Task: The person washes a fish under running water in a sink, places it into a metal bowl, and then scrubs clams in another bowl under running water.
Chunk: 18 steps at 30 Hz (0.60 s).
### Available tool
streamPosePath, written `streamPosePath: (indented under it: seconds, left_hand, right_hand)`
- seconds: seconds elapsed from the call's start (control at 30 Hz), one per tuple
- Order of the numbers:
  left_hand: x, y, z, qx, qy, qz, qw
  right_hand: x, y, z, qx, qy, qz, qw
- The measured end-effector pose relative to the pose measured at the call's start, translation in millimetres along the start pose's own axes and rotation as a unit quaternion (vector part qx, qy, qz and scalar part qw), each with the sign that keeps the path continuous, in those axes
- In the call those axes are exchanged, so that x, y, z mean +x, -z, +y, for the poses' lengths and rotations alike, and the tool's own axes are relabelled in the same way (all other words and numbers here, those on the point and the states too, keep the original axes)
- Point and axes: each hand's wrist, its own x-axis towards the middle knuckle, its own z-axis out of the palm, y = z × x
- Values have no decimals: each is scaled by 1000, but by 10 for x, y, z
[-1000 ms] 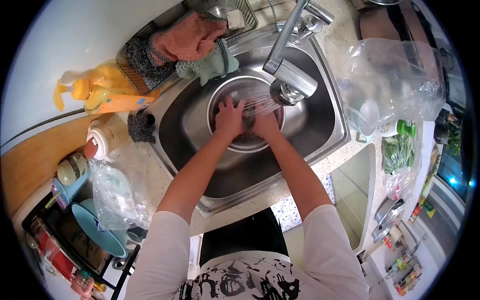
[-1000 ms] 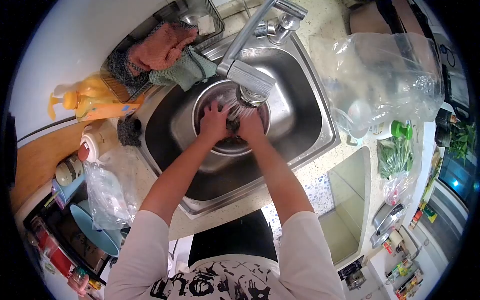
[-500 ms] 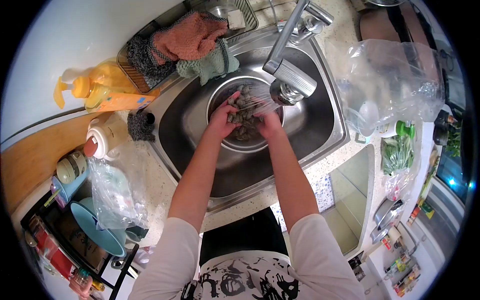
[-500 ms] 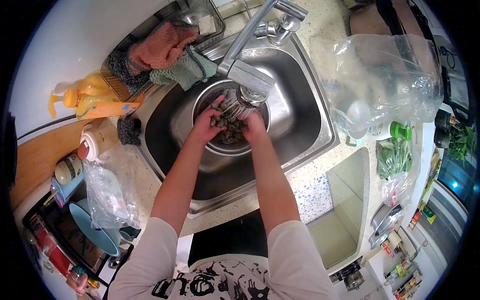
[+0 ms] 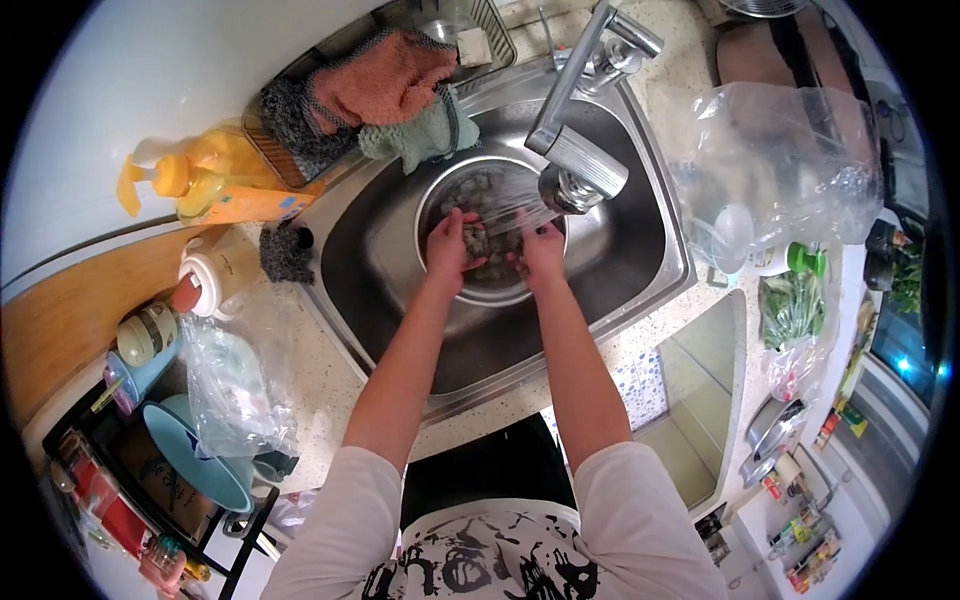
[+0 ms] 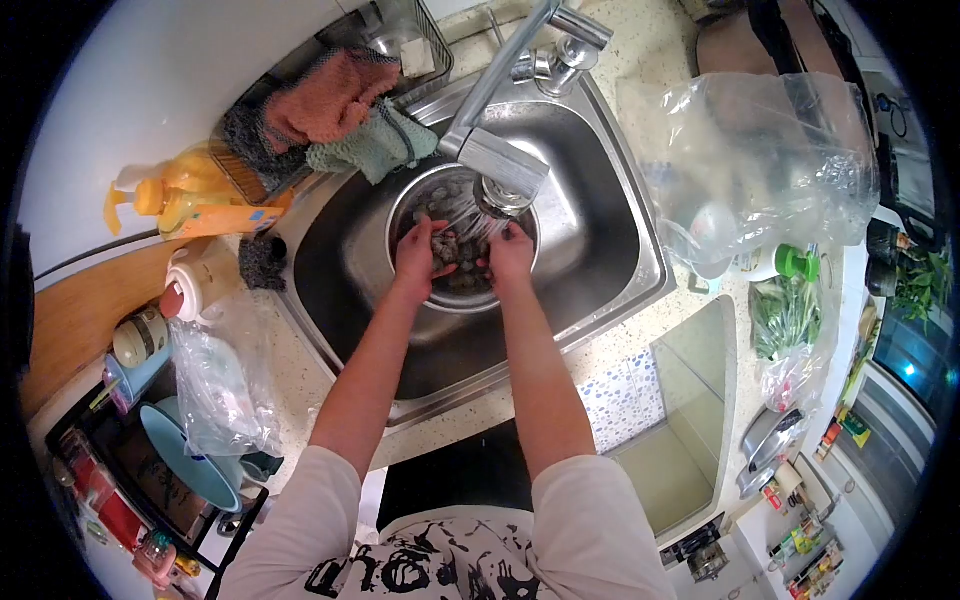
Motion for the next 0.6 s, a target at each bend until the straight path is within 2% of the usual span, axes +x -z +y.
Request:
streamPosePath:
  seconds: [0.07,0.17,0.27,0.37,0.5,0.57,0.6]
  left_hand:
    - [-68,-59,-47,22,-59,23,998]
    - [-53,0,-123,45,-119,7,992]
    - [-43,37,-172,143,-174,75,971]
    - [-12,-12,-189,138,-172,144,965]
    - [246,-14,-232,-50,-85,99,990]
    - [287,-53,-181,-114,-46,91,988]
    - [266,-76,-130,-130,-9,80,988]
  right_hand:
    - [67,46,87,-50,50,-14,997]
    - [153,113,263,-71,136,5,988]
    - [309,232,436,-139,181,-2,974]
    - [225,116,430,-137,167,32,976]
    - [528,-76,687,-2,133,33,991]
    - [231,-179,374,79,108,-18,991]
    - [206,-181,327,135,62,-30,989]
